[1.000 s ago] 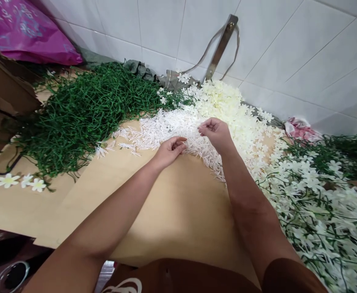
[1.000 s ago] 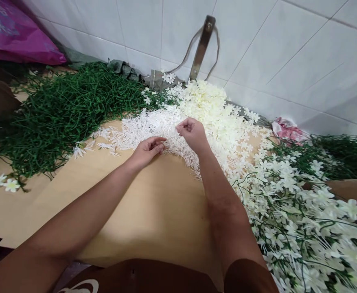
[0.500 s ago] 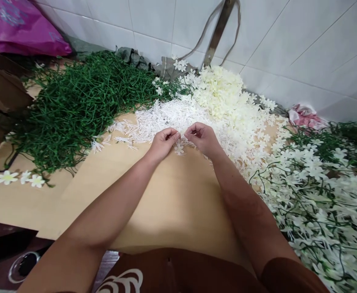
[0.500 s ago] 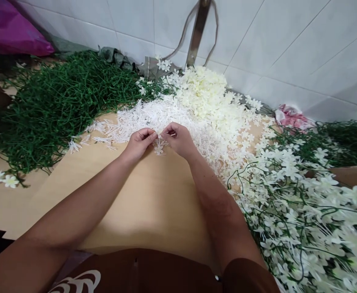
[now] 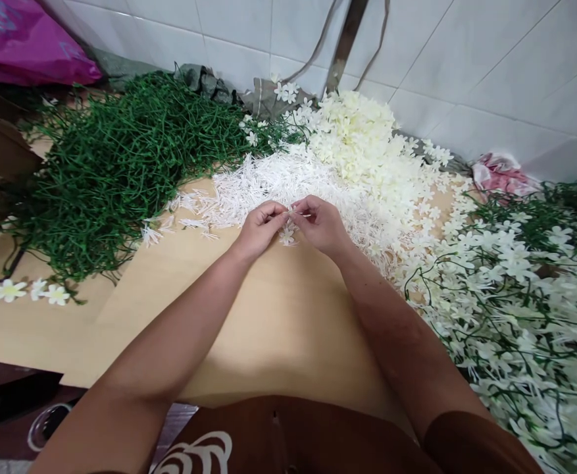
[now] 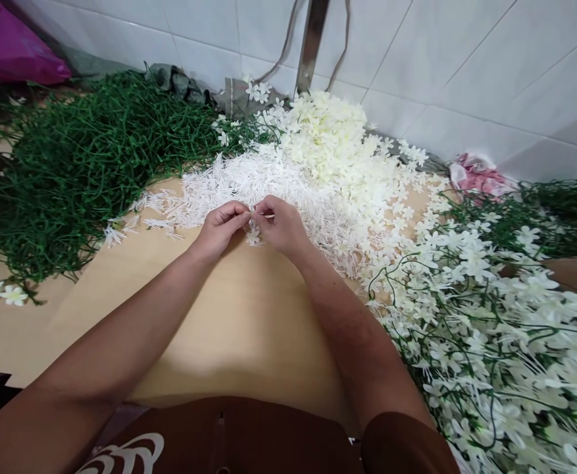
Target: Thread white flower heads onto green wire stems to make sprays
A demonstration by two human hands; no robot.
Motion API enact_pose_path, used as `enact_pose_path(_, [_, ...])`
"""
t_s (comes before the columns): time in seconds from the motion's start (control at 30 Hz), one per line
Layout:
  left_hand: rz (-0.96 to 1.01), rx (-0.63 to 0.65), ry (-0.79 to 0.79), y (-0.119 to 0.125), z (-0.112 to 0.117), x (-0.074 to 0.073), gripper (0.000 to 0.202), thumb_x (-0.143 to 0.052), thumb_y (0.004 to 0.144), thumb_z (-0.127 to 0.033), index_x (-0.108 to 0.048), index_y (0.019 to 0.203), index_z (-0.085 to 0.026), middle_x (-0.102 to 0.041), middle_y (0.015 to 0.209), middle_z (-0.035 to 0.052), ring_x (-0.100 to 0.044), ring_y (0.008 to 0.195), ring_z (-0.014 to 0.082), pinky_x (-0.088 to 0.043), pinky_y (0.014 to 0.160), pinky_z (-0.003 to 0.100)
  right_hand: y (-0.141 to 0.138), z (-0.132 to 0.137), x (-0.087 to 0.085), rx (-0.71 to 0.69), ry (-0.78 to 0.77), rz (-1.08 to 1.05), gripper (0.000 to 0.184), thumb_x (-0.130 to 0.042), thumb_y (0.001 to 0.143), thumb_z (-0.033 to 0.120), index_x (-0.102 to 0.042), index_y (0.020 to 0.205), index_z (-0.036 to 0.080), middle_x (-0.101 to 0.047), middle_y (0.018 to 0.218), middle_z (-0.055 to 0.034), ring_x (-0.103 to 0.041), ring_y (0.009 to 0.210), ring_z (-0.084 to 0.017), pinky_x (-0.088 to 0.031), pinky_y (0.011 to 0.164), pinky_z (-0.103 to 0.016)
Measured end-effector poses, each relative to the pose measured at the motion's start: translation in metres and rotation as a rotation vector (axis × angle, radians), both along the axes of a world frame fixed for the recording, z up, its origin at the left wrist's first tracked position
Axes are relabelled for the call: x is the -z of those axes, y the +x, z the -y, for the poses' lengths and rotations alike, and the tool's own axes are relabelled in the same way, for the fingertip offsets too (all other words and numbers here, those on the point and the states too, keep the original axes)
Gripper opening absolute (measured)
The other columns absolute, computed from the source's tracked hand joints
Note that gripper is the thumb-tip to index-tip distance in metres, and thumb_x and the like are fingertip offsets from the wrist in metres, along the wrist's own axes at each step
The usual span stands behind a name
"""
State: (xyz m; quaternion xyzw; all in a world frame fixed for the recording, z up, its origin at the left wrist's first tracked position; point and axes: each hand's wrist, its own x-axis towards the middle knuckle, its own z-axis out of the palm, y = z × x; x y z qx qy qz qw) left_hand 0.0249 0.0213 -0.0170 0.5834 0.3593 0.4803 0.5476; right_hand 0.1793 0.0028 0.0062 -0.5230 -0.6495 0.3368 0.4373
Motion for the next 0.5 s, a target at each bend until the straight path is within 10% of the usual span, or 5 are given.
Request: enact_pose_path(0.5, [0.099, 0.020, -0.151, 0.003, -0.003, 0.002, 0.023, -0.072, 0.077, -0.035, -0.057, 0.077, -0.018, -0.056, 0.058, -0.0045, -0.049, 0.055, 0.0090, -0.039, 0.060, 0.023, 0.005, -0.005, 0.006, -0.065, -0.063, -0.244, 0.038, -0.077, 0.065, 0.051, -0.055, 0.070, 0.021, -0.059, 0.065, 0.0024, -0.051, 0.058, -0.010, -0.044, 0.058, -0.028])
